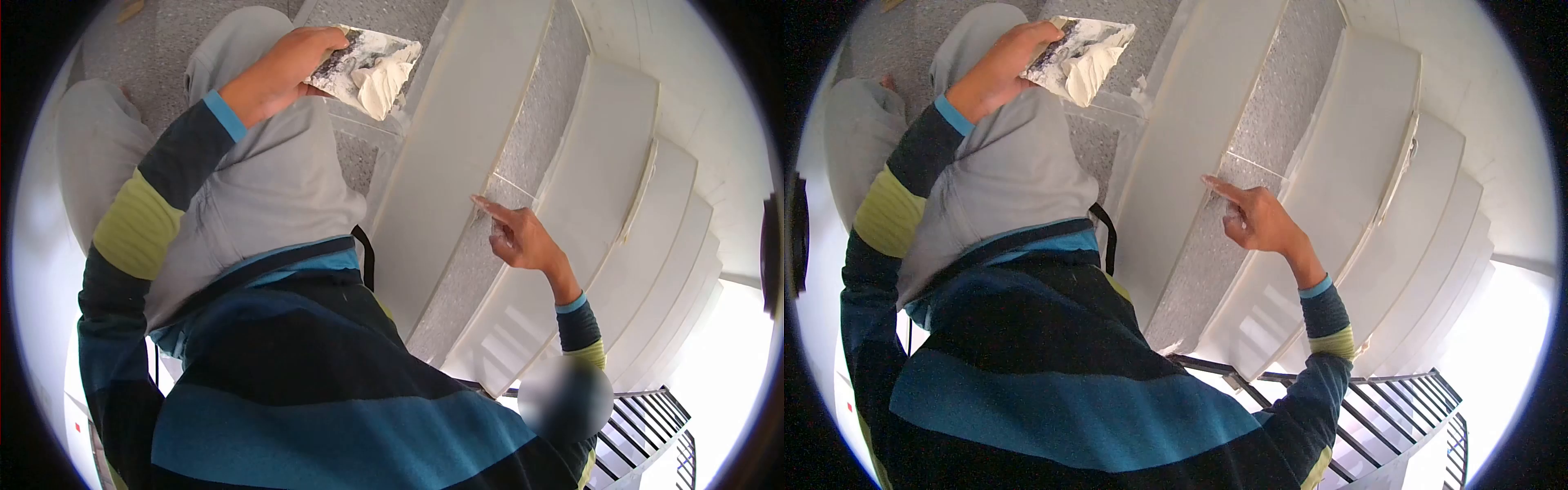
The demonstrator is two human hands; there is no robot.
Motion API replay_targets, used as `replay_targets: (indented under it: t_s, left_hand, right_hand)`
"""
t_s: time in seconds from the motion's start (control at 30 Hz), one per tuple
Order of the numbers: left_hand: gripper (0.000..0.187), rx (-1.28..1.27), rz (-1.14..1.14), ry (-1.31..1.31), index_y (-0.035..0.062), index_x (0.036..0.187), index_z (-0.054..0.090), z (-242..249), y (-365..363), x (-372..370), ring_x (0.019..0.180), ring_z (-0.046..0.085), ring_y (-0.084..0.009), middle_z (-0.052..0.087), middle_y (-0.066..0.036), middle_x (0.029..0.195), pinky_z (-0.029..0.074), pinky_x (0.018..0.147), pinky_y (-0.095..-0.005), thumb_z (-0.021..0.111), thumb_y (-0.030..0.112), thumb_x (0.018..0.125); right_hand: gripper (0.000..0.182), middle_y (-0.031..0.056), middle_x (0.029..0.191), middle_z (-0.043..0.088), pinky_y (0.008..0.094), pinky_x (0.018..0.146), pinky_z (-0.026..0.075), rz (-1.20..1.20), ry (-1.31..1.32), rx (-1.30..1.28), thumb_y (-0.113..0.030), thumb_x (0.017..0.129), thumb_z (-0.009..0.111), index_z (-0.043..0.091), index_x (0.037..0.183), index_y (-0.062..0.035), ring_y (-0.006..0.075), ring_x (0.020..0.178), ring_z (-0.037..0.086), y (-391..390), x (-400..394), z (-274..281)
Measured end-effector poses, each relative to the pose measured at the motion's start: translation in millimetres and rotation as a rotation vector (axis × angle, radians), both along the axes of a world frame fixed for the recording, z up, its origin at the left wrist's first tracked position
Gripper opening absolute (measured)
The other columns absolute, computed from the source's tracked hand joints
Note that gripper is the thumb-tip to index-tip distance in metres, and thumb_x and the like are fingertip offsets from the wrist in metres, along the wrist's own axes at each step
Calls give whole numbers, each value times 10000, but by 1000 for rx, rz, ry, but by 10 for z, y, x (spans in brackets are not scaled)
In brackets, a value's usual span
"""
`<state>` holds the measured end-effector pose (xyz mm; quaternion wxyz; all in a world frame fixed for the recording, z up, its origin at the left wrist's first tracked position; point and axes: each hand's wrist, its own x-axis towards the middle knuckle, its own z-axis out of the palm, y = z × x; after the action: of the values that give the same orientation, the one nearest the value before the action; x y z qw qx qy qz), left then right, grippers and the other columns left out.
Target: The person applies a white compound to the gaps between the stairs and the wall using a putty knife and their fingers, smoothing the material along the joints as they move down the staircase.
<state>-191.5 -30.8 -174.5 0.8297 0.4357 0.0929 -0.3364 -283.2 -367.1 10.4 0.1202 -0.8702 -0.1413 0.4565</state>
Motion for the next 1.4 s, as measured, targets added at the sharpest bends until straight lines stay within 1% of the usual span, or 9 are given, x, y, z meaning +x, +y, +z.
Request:
replay_targets:
  t_s: [0.07,0.17,0.23,0.33,0.53,0.57,0.77,1.2,1.4]
  left_hand:
    - [275,-7,11,-9,90,1087,591,-4,12,-11,1031,590,-133,588,-18,1103,514,842,-368,536,292,907]
    - [285,-16,16,31,87,1106,585,-17,6,17,1034,591,-138,579,-25,1126,512,862,-369,551,284,902]
    - [282,-2,28,32,67,1077,600,-14,-26,12,942,614,-127,616,-25,1055,526,804,-337,529,270,894]
    - [289,-24,39,30,46,1050,615,-128,-56,45,848,639,-118,653,-26,987,539,749,-303,506,258,885]
    - [197,-118,53,103,36,993,603,-260,-110,52,809,620,-160,633,-55,912,509,729,-321,533,172,869]
    - [106,-213,90,139,32,932,592,-306,-106,46,774,600,-203,610,-79,843,477,695,-327,563,95,852]
    - [171,-247,66,102,28,943,599,-331,-105,58,799,621,-165,633,-62,871,503,723,-318,493,156,905]
    - [199,-141,64,228,19,967,604,-291,-67,108,822,634,-198,650,-82,925,519,743,-359,505,174,891]
    - [225,-193,48,196,1,986,605,-314,-74,105,858,643,-211,660,-101,963,522,768,-358,496,170,887]
  right_hand:
    - [685,56,501,378,291,509,395,-24,-18,30,-35,628,526,532,1313,-36,183,409,405,-5,11,-27]
    - [689,106,523,446,339,541,447,-1,-19,-31,-39,626,546,534,1313,-83,255,456,493,-35,-16,-70]
    - [682,84,544,470,349,529,451,487,-388,-146,-45,634,569,530,1313,-82,244,477,488,-189,-121,-181]
    - [701,66,572,503,365,517,459,628,-478,-19,-54,641,585,500,1337,-80,248,495,495,-348,-124,-97]
    - [695,104,654,593,368,561,501,312,-397,-96,-69,638,576,500,1328,-61,274,553,572,-68,219,-17]
    - [695,104,654,593,368,561,501,314,-394,-95,-69,638,576,500,1328,-61,274,553,572,-47,294,-30]
    - [667,150,837,683,377,614,522,437,-295,-240,-67,622,553,544,1289,-79,280,602,617,-20,482,-113]
    - [622,153,743,652,369,629,525,381,-150,-177,-46,622,569,574,1244,-61,290,619,623,83,-79,-16]
    - [629,167,628,589,370,618,511,72,150,-5,-60,645,558,556,1274,-48,293,539,591,106,-123,44]
